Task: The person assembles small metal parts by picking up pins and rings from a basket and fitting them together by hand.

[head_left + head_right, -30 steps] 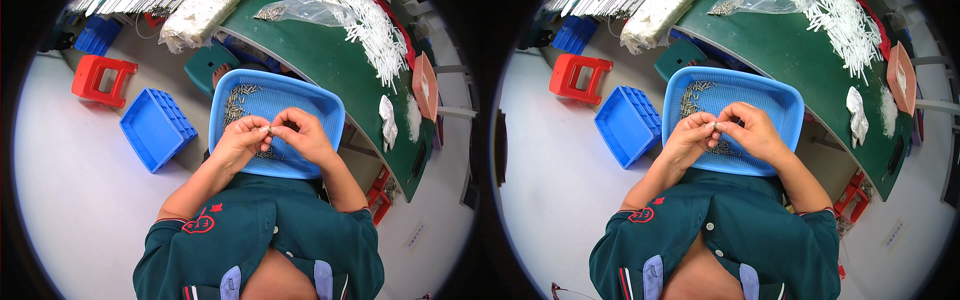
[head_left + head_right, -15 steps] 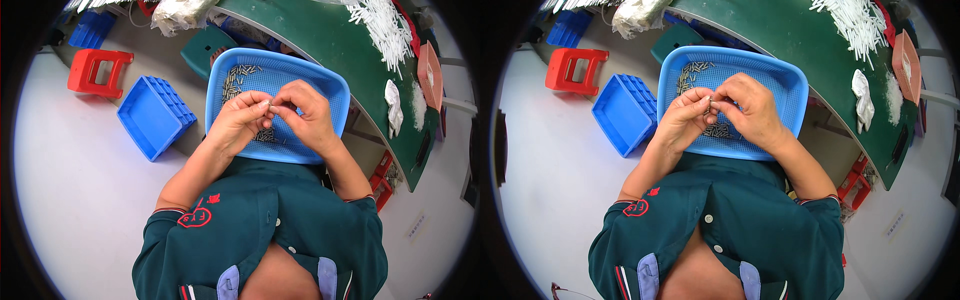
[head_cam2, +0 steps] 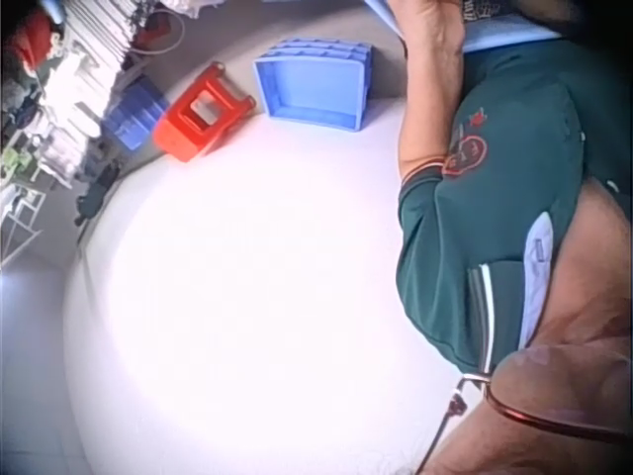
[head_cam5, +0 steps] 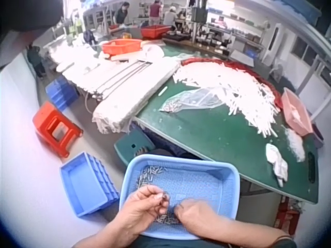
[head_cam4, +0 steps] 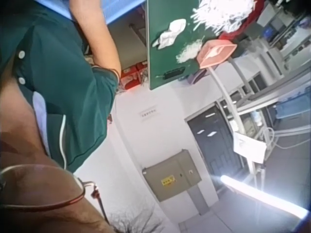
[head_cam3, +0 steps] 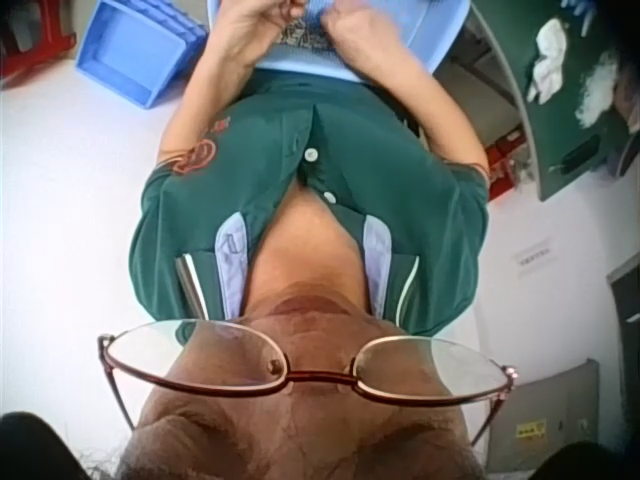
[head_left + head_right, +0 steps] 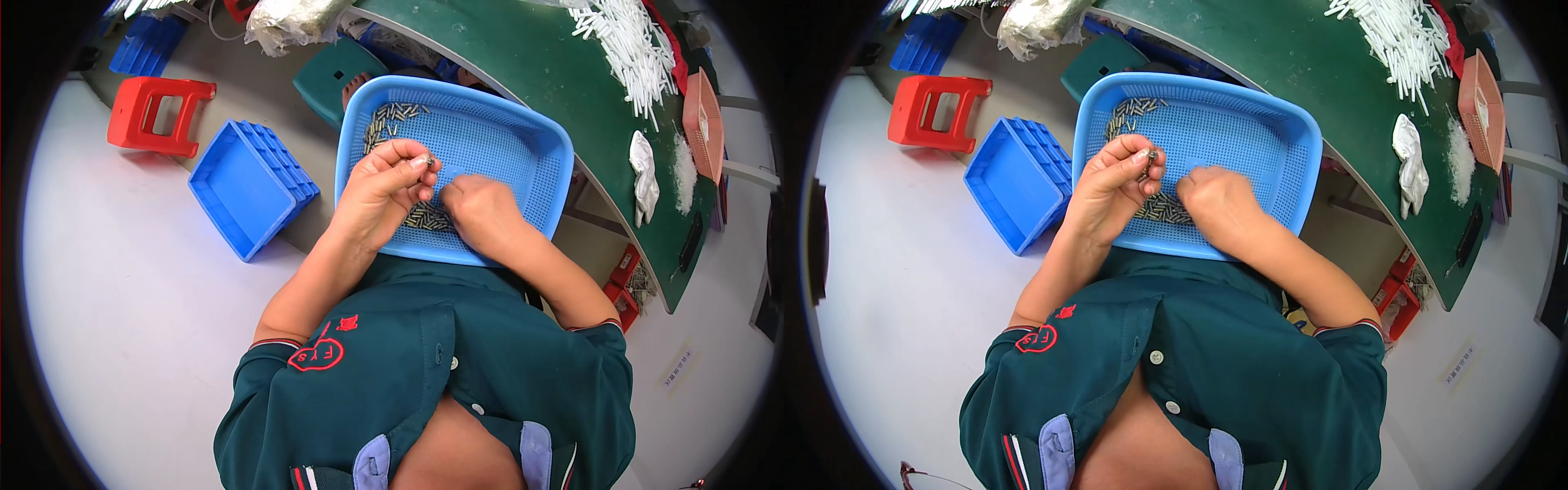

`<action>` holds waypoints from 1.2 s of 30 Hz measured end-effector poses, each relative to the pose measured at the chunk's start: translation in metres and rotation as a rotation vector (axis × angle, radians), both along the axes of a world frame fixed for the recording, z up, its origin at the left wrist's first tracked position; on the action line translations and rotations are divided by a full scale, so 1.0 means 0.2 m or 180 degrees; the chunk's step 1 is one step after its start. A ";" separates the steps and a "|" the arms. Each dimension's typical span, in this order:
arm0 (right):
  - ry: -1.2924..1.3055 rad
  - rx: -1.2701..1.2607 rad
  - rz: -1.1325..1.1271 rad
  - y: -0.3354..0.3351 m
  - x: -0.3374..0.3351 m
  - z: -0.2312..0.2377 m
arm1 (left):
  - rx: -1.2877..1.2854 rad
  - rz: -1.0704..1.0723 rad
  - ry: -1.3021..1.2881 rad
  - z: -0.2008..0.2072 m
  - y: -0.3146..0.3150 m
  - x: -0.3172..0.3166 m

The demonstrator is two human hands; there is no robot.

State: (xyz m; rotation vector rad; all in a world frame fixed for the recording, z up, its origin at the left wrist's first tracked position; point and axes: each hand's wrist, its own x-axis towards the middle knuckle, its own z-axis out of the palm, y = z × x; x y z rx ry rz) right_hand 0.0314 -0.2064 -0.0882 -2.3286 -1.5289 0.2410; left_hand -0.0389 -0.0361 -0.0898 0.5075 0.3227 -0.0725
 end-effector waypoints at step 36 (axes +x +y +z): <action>0.3166 0.1931 -0.1493 0.01 0.09 0.16 | -0.0180 -0.0365 0.0116 -0.01 -0.03 -0.03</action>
